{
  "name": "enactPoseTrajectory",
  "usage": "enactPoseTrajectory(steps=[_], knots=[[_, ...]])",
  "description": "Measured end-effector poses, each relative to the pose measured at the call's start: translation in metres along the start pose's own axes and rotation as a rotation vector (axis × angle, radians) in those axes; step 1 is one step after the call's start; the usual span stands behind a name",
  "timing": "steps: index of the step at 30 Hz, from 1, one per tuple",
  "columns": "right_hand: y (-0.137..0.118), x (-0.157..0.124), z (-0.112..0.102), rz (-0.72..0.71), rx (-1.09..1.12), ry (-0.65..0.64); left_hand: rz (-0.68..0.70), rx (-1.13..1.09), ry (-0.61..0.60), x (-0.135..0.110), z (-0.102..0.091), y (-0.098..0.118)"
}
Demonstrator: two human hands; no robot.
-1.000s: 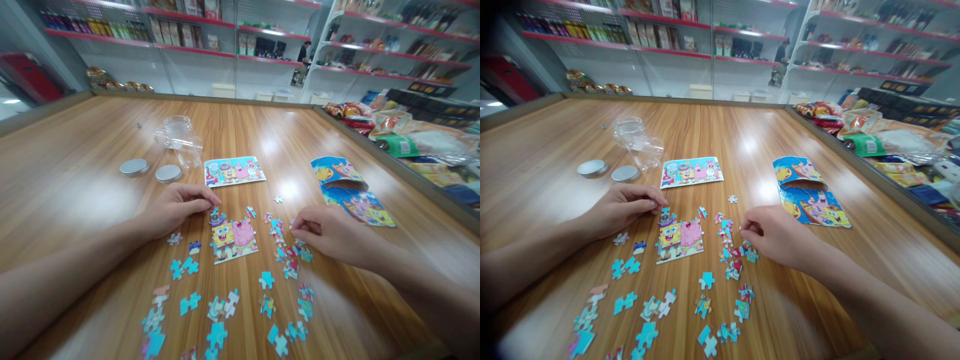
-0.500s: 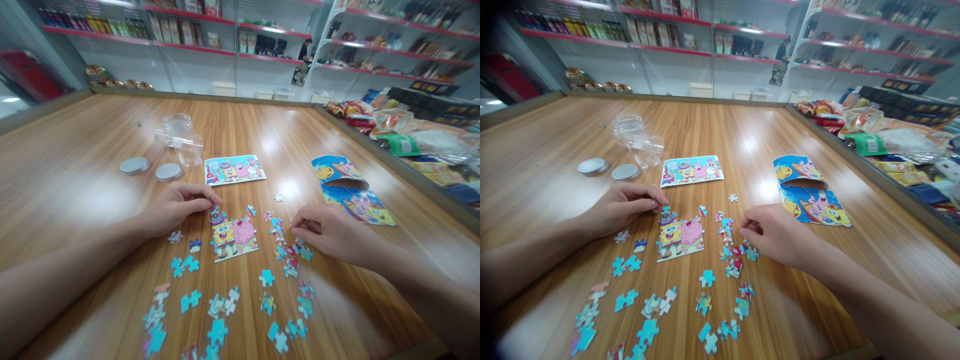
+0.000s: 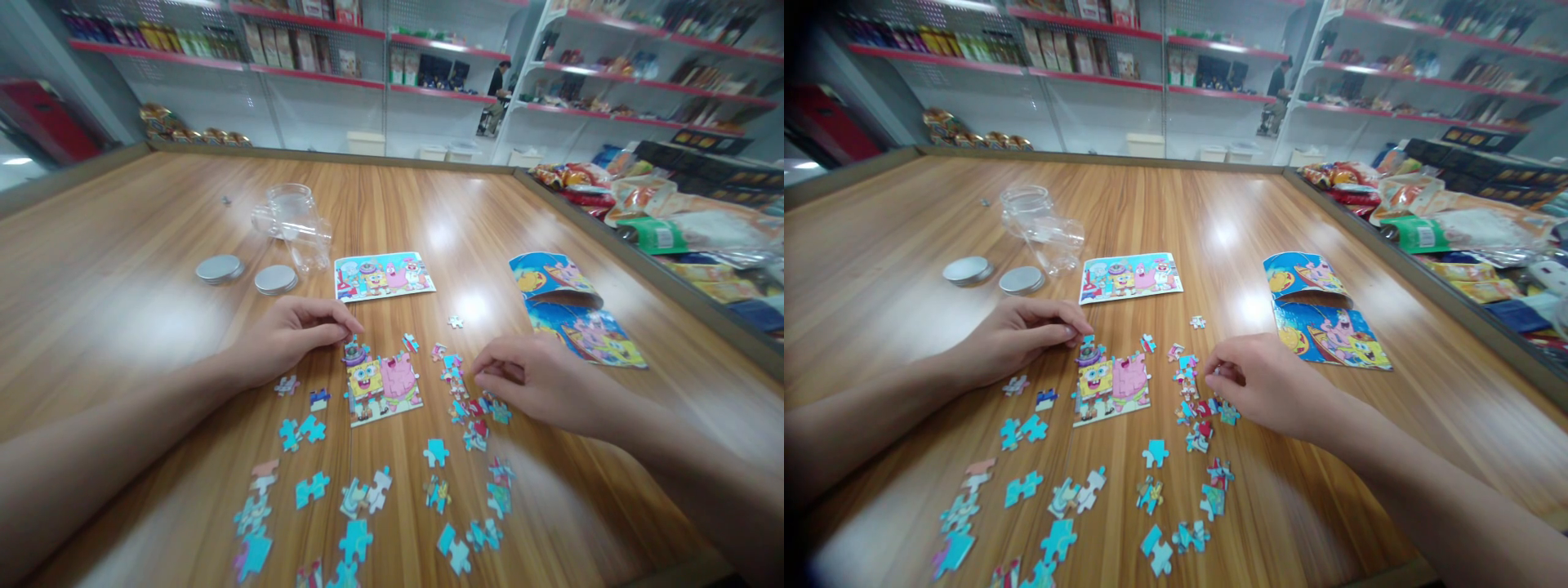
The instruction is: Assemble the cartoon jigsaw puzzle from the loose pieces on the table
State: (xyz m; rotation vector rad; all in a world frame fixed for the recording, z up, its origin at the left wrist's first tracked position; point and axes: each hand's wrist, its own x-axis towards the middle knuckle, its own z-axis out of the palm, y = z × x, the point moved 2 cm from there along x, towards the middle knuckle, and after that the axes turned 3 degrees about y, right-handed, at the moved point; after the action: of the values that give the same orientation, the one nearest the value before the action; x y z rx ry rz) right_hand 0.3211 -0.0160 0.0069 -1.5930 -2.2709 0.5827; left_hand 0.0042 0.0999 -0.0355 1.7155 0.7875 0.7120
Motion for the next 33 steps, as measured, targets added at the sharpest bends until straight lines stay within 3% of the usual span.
enactPoseTrajectory(steps=[6, 12, 19, 33], knots=[[-0.0086, -0.0045, 0.0017, -0.176, 0.006, -0.145, 0.013, 0.01, -0.006, 0.0002, 0.0006, 0.0015], [-0.0079, -0.0066, 0.0013, -0.154, 0.01, -0.256, 0.015, 0.026, -0.011, 0.0005, 0.0007, 0.0007], [-0.0076, -0.0067, 0.0, -0.156, -0.02, -0.232, 0.012, 0.035, -0.021, 0.0001, 0.0008, 0.0019], [-0.0061, -0.0037, -0.0009, -0.176, -0.068, -0.053, 0.028, 0.05, -0.011, 0.0002, 0.0026, 0.0063]])
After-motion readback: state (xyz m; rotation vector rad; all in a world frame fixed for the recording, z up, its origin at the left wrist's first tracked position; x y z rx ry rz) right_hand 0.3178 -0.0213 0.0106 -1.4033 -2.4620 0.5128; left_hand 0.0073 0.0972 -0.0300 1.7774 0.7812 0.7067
